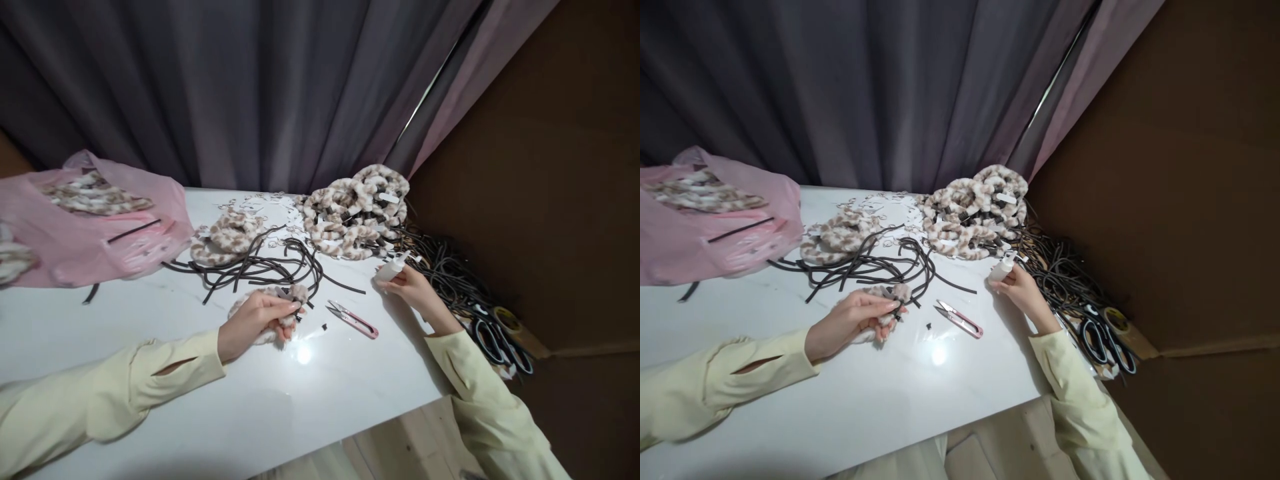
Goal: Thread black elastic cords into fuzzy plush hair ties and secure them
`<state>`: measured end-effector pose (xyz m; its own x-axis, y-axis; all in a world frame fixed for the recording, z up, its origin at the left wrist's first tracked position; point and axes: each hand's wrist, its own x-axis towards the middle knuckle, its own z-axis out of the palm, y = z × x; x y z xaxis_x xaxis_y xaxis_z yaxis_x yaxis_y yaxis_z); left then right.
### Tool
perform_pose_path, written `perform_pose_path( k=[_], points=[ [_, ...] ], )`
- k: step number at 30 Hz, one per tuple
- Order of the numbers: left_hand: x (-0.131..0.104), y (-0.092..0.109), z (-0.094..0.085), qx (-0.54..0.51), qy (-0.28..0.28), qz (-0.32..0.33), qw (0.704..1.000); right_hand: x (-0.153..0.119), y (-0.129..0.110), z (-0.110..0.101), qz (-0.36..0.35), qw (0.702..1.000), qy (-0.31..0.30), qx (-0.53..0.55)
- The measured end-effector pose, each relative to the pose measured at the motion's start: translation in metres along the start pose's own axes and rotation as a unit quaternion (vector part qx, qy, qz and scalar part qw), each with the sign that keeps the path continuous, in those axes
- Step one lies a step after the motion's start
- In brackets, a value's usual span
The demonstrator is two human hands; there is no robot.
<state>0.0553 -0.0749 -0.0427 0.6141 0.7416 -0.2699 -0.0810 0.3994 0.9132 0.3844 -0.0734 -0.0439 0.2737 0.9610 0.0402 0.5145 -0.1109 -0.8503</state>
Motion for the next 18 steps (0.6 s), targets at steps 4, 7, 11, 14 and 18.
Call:
perform_pose_path(
  k=[4, 7, 11, 14, 18],
  points=[
    [0.0, 0.001, 0.0, 0.005, -0.001, -0.003, 1.0, -0.031, -0.014, -0.014, 0.0, 0.995, 0.037, -0.097],
    [0.0, 0.001, 0.0, 0.007, -0.001, -0.008, 1.0, -0.069, -0.037, 0.001, -0.063, 0.953, -0.007, -0.298],
    [0.0, 0.0, 0.0, 0.003, 0.005, -0.011, 1.0, -0.101, -0.062, 0.05, -0.208, 0.895, -0.067, -0.389],
    [0.001, 0.0, 0.0, 0.015, 0.007, -0.013, 1.0, -0.1, -0.062, 0.076, -0.235, 0.843, -0.044, -0.482],
    [0.001, 0.0, -0.001, 0.015, 0.006, -0.015, 1.0, -0.09, -0.046, 0.078, -0.268, 0.805, -0.015, -0.529]
  ],
)
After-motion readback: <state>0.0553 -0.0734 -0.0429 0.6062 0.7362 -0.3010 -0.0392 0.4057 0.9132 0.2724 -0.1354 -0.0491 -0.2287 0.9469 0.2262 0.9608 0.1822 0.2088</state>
